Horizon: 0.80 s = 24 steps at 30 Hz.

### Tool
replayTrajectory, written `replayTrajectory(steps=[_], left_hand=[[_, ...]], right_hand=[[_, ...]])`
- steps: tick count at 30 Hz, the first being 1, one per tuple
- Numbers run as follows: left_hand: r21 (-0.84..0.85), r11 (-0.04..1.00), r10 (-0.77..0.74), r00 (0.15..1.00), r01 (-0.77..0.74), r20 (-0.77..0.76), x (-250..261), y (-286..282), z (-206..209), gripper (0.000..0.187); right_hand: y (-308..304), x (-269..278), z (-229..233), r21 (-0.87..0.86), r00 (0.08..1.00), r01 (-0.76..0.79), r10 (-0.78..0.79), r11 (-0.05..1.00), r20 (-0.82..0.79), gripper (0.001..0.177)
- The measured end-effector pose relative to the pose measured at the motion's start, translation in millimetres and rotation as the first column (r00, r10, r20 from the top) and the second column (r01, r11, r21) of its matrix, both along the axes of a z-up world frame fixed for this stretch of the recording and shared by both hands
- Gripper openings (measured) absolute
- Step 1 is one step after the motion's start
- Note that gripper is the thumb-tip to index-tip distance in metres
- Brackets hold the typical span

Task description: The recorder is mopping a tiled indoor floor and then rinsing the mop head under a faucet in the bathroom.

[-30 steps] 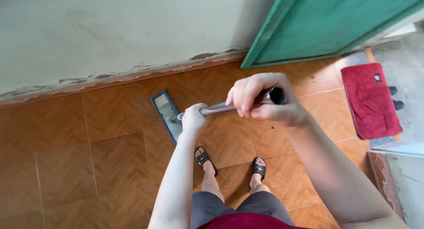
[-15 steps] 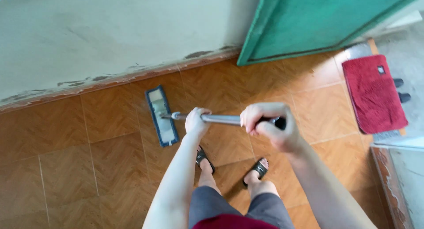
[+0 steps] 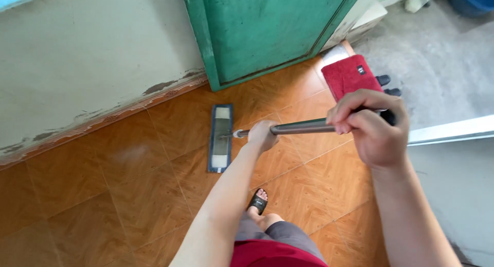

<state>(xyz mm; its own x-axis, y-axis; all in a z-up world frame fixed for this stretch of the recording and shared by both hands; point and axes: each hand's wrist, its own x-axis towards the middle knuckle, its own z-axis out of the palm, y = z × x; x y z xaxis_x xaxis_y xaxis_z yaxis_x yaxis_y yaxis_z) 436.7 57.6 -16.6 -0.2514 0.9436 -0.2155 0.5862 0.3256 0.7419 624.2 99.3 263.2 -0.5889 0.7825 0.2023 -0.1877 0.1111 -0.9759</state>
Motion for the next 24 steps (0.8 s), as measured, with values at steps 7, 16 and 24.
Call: replayTrajectory(steps=[7, 16, 24], left_hand=[[-0.085, 0.990, -0.111, 0.993, 0.115, 0.048, 17, 59, 6, 0.015], [-0.071, 0.994, -0.086, 0.996, 0.085, -0.013, 63, 192, -32, 0.019], [-0.186, 0.965, -0.153, 0.974, 0.184, 0.168, 137, 350, -39, 0.060]], right_hand=[[73, 17, -16, -0.042, 0.993, 0.097, -0.100, 0.994, -0.056, 0.016], [242, 75, -60, -0.205, 0.969, 0.238, -0.245, 0.949, -0.012, 0.019], [406, 169, -169, -0.295, 0.896, 0.423, -0.347, 0.857, 0.277, 0.022]])
